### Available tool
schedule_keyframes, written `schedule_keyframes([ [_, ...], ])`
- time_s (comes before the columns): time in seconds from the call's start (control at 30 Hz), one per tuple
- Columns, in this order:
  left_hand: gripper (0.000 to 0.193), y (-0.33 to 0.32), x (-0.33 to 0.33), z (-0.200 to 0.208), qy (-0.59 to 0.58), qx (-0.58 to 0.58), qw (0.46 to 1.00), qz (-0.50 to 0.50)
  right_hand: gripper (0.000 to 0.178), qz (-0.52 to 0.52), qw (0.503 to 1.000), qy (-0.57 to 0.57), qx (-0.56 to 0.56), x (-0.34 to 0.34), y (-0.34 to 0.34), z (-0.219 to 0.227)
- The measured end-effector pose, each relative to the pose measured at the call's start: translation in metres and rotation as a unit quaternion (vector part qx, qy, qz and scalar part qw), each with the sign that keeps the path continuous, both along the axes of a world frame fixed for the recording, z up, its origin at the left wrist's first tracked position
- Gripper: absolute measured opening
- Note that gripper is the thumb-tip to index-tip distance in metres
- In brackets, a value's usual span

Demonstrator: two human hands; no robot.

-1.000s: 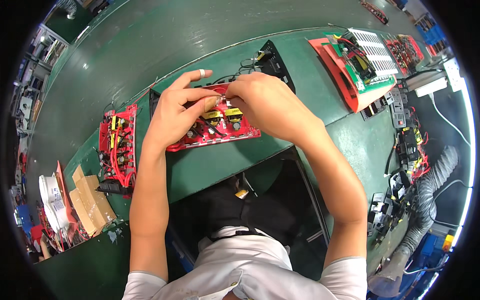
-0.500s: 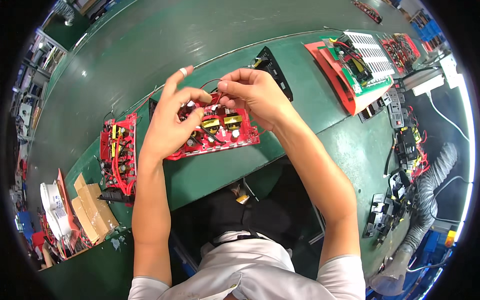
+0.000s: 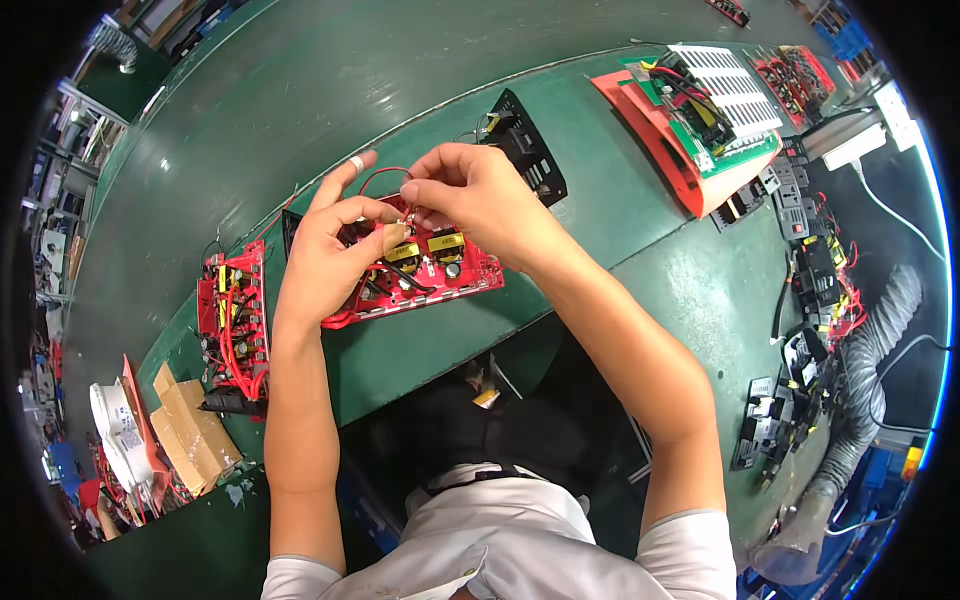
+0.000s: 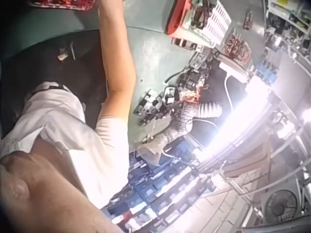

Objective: Assembling electronic components and connecting wiring on circuit boards at a factory workstation.

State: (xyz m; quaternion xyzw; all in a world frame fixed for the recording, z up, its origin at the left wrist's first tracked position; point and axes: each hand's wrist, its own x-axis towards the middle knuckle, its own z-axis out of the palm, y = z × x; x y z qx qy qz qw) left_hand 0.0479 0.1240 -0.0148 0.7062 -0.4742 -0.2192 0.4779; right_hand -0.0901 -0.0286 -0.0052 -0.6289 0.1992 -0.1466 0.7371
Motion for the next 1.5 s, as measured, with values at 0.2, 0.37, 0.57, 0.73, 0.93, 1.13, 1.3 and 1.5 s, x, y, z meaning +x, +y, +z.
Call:
schedule_keyframes([
  [0.2,0.017,-0.002,-0.005,0.004,-0.012,-0.009,1.0,0.01,0.02,0.052,0.995,0.041,-0.072,-0.004,-0.007,0.002],
  [0.37,0.015,-0.002,-0.004,0.005,-0.177,-0.058,0.982,-0.021,0.023,0.085,0.994,0.058,-0.049,-0.007,-0.015,0.002],
  [0.57,0.019,-0.003,-0.007,0.001,-0.194,-0.025,0.98,-0.021,0.019,0.05,0.99,0.041,-0.126,-0.009,-0.021,-0.004],
  [0.73,0.023,-0.001,-0.006,-0.003,-0.225,0.007,0.973,-0.053,0.014,0.01,0.974,0.05,-0.222,-0.012,-0.02,-0.015],
  [0.93,0.044,0.003,-0.008,0.002,-0.297,0.065,0.95,-0.066,0.013,-0.006,0.919,0.004,-0.395,-0.018,-0.016,-0.025],
  [1.13,0.049,0.003,-0.01,-0.002,-0.302,0.08,0.948,-0.063,0.009,0.01,0.896,-0.021,-0.443,-0.017,-0.009,-0.03],
  [1.3,0.049,0.003,-0.01,-0.001,-0.294,0.081,0.951,-0.06,0.013,0.003,0.891,-0.009,-0.455,-0.017,-0.004,-0.032],
  [1.5,0.048,0.004,-0.009,-0.002,-0.282,0.08,0.954,-0.058,0.015,0.006,0.885,0.007,-0.466,-0.015,-0.005,-0.033],
])
